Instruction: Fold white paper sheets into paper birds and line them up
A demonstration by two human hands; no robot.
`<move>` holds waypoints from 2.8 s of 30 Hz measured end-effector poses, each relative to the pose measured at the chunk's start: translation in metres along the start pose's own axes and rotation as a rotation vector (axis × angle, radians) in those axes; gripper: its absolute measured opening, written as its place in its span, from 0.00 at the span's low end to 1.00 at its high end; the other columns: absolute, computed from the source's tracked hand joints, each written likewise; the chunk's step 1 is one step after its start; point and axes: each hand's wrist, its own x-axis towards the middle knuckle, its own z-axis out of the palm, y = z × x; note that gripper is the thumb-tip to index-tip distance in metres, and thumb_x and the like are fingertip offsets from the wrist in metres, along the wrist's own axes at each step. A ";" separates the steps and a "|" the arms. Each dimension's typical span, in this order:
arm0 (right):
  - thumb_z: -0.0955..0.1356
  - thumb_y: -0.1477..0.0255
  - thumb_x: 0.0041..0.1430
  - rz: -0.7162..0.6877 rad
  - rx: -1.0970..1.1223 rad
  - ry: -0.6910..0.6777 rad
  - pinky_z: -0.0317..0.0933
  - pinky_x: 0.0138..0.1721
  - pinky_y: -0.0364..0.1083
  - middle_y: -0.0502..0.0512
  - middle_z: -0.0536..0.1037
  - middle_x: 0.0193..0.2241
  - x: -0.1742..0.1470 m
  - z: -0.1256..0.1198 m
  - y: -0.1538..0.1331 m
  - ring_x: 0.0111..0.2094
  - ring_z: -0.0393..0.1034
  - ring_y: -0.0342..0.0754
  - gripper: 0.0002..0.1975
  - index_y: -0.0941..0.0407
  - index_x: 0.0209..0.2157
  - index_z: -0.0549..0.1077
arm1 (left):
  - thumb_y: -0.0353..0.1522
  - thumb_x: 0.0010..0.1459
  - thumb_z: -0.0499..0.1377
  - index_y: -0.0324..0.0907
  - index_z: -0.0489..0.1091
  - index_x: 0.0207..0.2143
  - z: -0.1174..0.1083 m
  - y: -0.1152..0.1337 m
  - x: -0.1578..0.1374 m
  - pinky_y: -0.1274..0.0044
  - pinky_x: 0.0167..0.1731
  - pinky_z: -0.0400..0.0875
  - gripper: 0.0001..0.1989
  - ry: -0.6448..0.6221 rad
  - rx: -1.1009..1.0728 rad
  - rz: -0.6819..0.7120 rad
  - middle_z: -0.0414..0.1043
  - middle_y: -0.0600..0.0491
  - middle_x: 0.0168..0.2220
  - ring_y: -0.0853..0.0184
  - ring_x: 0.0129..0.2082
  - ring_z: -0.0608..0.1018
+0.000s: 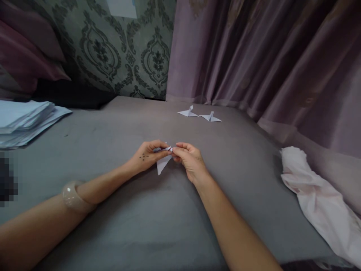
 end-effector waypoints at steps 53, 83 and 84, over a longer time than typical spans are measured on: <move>0.73 0.81 0.43 0.087 0.055 0.066 0.68 0.24 0.41 0.49 0.77 0.23 0.009 0.007 0.002 0.22 0.70 0.41 0.12 0.56 0.30 0.71 | 0.39 0.51 0.65 0.39 0.78 0.32 -0.002 -0.001 0.002 0.78 0.32 0.69 0.11 0.025 -0.049 -0.112 0.79 0.52 0.31 0.69 0.30 0.76; 0.65 0.76 0.56 -0.869 -0.799 0.036 0.68 0.39 0.47 0.54 0.78 0.33 0.005 -0.004 0.020 0.33 0.74 0.46 0.11 0.55 0.42 0.71 | 0.38 0.50 0.64 0.38 0.74 0.30 0.002 0.002 0.002 0.81 0.24 0.62 0.11 0.069 -0.238 -0.224 0.71 0.55 0.28 0.74 0.24 0.69; 0.65 0.77 0.56 -0.882 -0.827 0.024 0.68 0.39 0.48 0.54 0.78 0.34 0.005 -0.005 0.020 0.34 0.74 0.47 0.11 0.55 0.43 0.70 | 0.38 0.51 0.64 0.38 0.73 0.31 0.001 0.001 0.002 0.81 0.25 0.62 0.12 0.058 -0.211 -0.208 0.71 0.55 0.28 0.74 0.25 0.69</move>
